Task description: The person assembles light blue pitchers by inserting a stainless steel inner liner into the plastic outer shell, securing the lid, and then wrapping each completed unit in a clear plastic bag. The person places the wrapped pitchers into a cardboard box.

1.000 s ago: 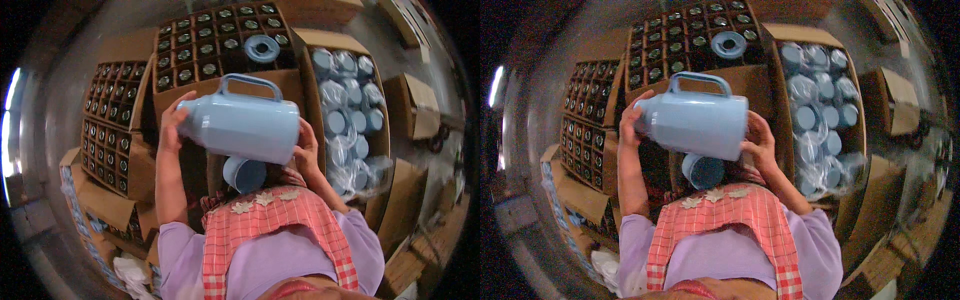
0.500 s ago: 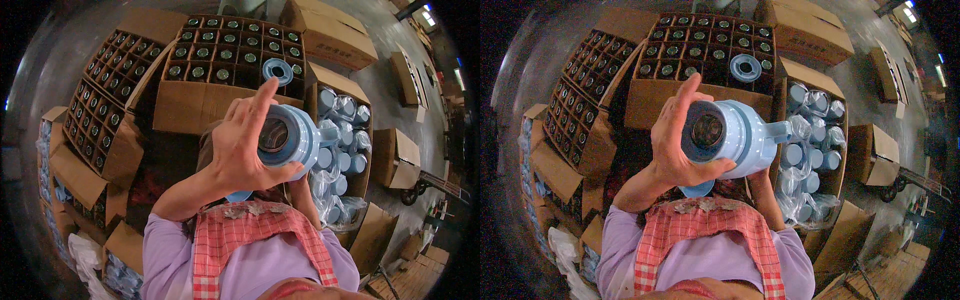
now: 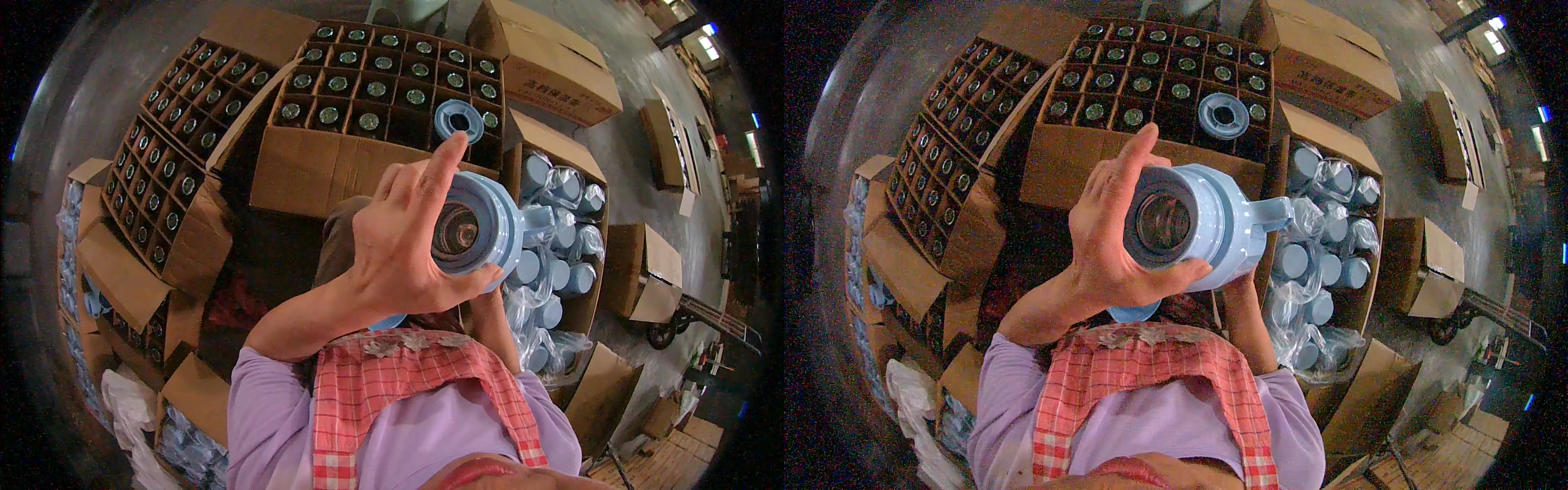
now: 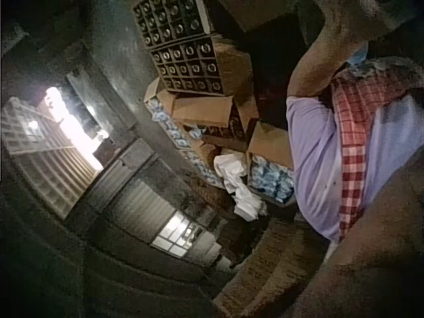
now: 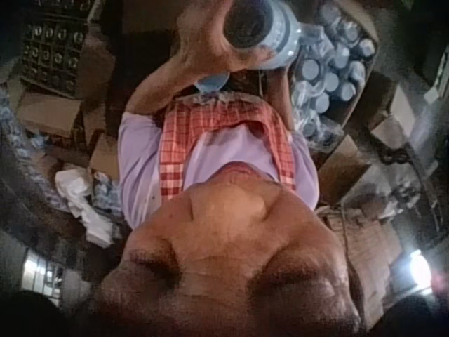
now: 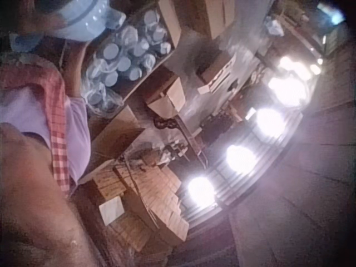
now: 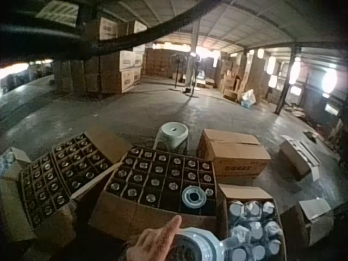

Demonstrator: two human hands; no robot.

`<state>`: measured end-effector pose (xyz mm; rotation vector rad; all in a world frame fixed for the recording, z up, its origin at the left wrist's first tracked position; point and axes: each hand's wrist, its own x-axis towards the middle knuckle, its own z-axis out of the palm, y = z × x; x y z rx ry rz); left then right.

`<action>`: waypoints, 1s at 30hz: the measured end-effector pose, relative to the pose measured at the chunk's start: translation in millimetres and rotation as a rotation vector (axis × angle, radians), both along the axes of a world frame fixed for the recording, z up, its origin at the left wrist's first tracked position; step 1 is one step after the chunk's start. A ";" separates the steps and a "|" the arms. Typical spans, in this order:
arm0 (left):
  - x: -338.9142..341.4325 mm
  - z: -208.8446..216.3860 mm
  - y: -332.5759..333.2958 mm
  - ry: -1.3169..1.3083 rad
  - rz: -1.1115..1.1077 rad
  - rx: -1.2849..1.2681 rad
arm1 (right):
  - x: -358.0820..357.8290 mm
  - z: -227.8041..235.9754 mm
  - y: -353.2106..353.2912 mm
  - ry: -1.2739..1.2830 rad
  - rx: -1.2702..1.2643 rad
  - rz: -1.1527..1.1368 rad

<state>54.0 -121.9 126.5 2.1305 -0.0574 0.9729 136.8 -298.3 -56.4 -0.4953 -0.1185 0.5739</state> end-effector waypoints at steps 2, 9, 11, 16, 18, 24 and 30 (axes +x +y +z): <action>0.6 0.3 1.1 0.030 0.002 -0.018 | 0.0 0.3 0.3 -0.005 -0.011 -0.003; 4.3 -6.5 5.1 -0.010 0.018 -0.003 | 1.8 0.4 3.5 -0.021 -0.049 -0.022; 1.8 -11.1 5.6 -0.032 0.015 -0.049 | -0.8 1.0 1.8 -0.028 -0.067 -0.029; 2.4 -27.1 12.7 -0.030 -0.015 -0.218 | -7.3 1.1 -9.9 -0.054 -0.165 -0.083; 3.5 -37.0 18.5 -0.003 -0.017 -0.369 | -10.3 1.3 -17.6 -0.074 -0.244 -0.119; 8.5 -66.0 49.0 -0.012 0.141 -0.611 | 7.1 11.3 -16.6 -0.312 -0.575 -0.167; 1.0 -94.9 62.4 0.046 0.044 -1.163 | 21.0 31.8 -5.4 -0.557 -0.706 -0.036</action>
